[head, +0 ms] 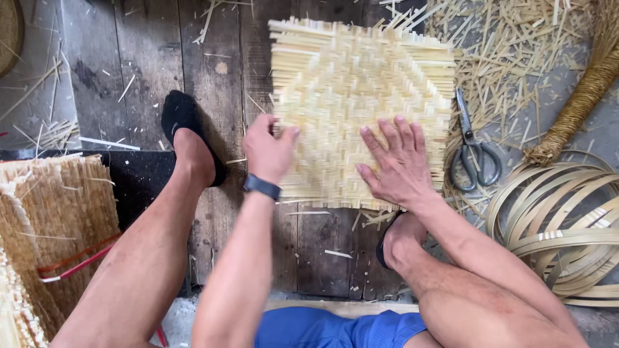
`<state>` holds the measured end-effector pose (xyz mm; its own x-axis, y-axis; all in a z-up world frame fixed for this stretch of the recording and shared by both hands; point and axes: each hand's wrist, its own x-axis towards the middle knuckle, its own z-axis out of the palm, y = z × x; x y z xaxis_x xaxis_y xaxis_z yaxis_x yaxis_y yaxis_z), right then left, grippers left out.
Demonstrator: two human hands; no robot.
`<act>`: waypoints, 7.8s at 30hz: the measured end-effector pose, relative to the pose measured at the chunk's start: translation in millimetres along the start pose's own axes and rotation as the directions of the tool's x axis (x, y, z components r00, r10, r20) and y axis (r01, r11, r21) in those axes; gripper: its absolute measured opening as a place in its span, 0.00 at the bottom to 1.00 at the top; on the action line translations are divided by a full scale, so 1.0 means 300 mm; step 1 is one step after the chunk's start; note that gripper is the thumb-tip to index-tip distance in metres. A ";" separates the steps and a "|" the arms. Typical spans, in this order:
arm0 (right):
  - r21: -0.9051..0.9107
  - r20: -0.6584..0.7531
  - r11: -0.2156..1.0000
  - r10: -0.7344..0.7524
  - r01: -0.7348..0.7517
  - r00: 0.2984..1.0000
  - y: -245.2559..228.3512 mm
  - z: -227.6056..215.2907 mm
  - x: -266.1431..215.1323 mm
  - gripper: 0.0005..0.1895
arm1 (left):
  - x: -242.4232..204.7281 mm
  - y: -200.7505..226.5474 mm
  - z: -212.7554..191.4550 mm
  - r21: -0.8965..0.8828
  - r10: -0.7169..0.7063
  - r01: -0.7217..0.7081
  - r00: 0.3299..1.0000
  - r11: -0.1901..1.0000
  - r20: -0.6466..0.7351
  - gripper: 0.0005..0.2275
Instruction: Assembling and trimming bamboo sieves or steamers using woven bamboo mats and wooden rings.
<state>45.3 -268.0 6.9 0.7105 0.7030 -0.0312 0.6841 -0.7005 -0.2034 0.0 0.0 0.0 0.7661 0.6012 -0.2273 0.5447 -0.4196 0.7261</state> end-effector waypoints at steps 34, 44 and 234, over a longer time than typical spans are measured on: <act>0.564 -0.387 0.457 0.882 -0.688 0.268 0.631 -0.256 -0.959 0.09 | 0.067 -0.211 0.059 -0.016 -0.025 0.026 0.998 1.000 0.049 0.42; 0.292 -0.032 0.359 0.930 -0.887 0.366 0.552 -0.358 -0.944 0.31 | 0.040 -0.147 0.038 0.013 -0.051 0.051 0.998 0.999 0.036 0.40; 0.845 0.519 -0.376 0.749 -0.381 0.412 0.363 0.272 0.081 0.29 | 0.203 -0.180 0.283 -0.750 -0.657 0.597 0.691 0.283 0.303 0.23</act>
<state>123.6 -317.1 -95.9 0.7193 -0.1707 -0.6734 -0.6673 0.0998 -0.7381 46.3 1.5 -108.1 0.2749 0.4851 -0.8302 0.3556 0.7509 0.5565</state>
